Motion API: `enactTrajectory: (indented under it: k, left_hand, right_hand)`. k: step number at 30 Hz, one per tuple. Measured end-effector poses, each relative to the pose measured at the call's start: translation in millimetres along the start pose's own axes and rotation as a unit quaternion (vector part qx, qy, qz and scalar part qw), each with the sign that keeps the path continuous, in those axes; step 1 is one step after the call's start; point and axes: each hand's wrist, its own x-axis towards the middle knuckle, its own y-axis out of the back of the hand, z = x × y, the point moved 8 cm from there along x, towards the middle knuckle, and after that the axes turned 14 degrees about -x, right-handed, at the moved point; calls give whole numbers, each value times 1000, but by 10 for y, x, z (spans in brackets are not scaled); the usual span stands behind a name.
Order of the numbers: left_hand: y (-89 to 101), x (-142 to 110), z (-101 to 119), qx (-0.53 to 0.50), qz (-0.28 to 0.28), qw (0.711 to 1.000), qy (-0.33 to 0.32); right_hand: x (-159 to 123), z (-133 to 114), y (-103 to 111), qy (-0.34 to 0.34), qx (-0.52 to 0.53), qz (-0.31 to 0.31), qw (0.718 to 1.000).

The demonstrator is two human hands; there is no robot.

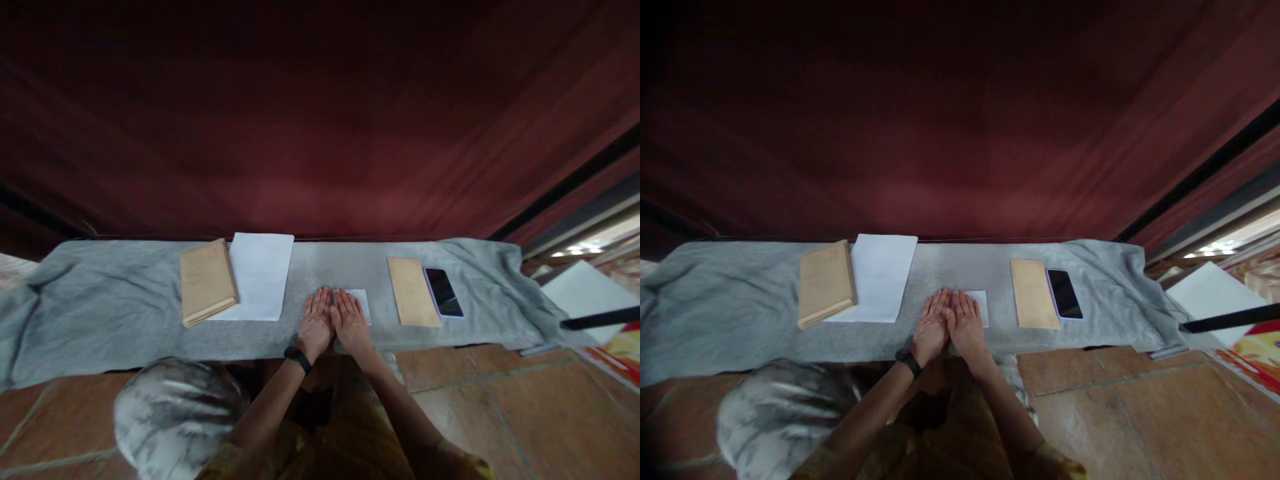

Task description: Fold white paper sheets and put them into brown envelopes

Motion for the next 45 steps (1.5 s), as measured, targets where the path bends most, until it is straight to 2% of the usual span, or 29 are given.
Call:
enactTrajectory:
  k: [5,15,19,31,35,40,45]
  left_hand:
    - [12,14,3,13,1,1000,5]
    - [32,7,-24,-17,39,999,9]
    - [53,-12,-54,-19,56,998,33]
    - [210,-107,-123,-23,144,986,85]
    - [221,-107,21,-34,155,986,39]
    - [8,-59,380,-50,77,994,-60]
    - [-18,-107,451,-46,56,994,-86]
  right_hand:
    - [101,-17,-149,3,-25,3,1000]
    - [-38,450,-122,-44,-92,55,993]
    - [-87,568,-118,-63,-100,61,991]
    - [-99,578,-127,-74,-111,42,990]
    - [-109,578,-145,-73,-117,56,989]
    - [-138,567,-200,-50,-139,60,987]
    - [-159,548,-189,-30,-144,63,987]
